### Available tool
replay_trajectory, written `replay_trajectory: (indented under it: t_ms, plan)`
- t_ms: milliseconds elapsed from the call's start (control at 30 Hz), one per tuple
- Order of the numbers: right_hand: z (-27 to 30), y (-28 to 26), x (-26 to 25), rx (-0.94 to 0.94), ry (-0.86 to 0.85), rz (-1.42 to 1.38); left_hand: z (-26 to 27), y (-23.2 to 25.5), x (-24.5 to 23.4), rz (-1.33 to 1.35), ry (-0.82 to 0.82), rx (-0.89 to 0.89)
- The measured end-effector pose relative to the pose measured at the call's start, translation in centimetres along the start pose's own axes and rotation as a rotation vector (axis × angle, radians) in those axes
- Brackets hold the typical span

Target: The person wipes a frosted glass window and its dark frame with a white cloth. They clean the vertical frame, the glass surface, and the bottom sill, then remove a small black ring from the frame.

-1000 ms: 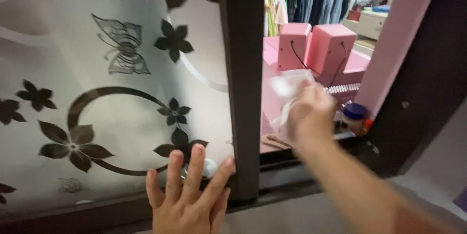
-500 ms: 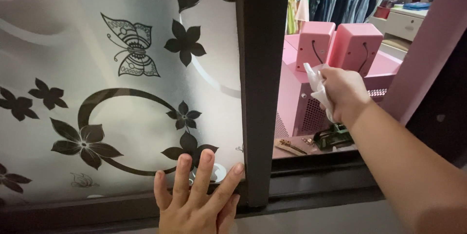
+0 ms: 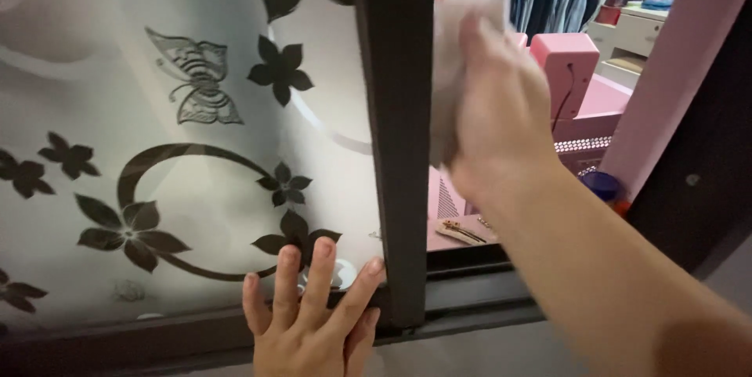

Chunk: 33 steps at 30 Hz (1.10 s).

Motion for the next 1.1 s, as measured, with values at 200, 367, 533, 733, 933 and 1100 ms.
replay_trajectory:
  t_ms: [200, 367, 533, 733, 933, 1100]
  plan:
    - [8.9, -5.6, 2.2, -0.969, -0.233, 0.547, -0.2, -0.2, -0.6, -0.011, 0.02, 0.006]
    - [8.0, 4.5, -4.9, -1.127, -0.171, 0.631, -0.4, 0.0, -1.0, -0.009, 0.06, 0.032]
    - [4.3, 9.9, -9.0, -0.4, -0.158, 0.535, -0.3, 0.3, -0.7, 0.01, 0.006, 0.034]
    - [10.8, -1.4, -0.4, -1.746, -0.07, 0.92, -0.7, 0.0, -1.1, 0.039, 0.014, 0.003]
    - [13.9, 1.6, -2.0, -1.331, -0.577, 0.242, -0.5, -0.4, -1.4, 0.075, 0.047, -0.015]
    - [8.9, 6.7, -7.8, -0.944, -0.486, 0.77, -0.4, -0.1, -1.1, 0.015, 0.025, 0.033]
Point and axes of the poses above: each hand's wrist, its own z-axis away from the middle knuckle, its own x-axis out of the palm, y = z × x, the point moved 10 cm from there along -z, towards the middle knuckle, and after that the axes turned 14 degrees about y, right-handed, at the moved point
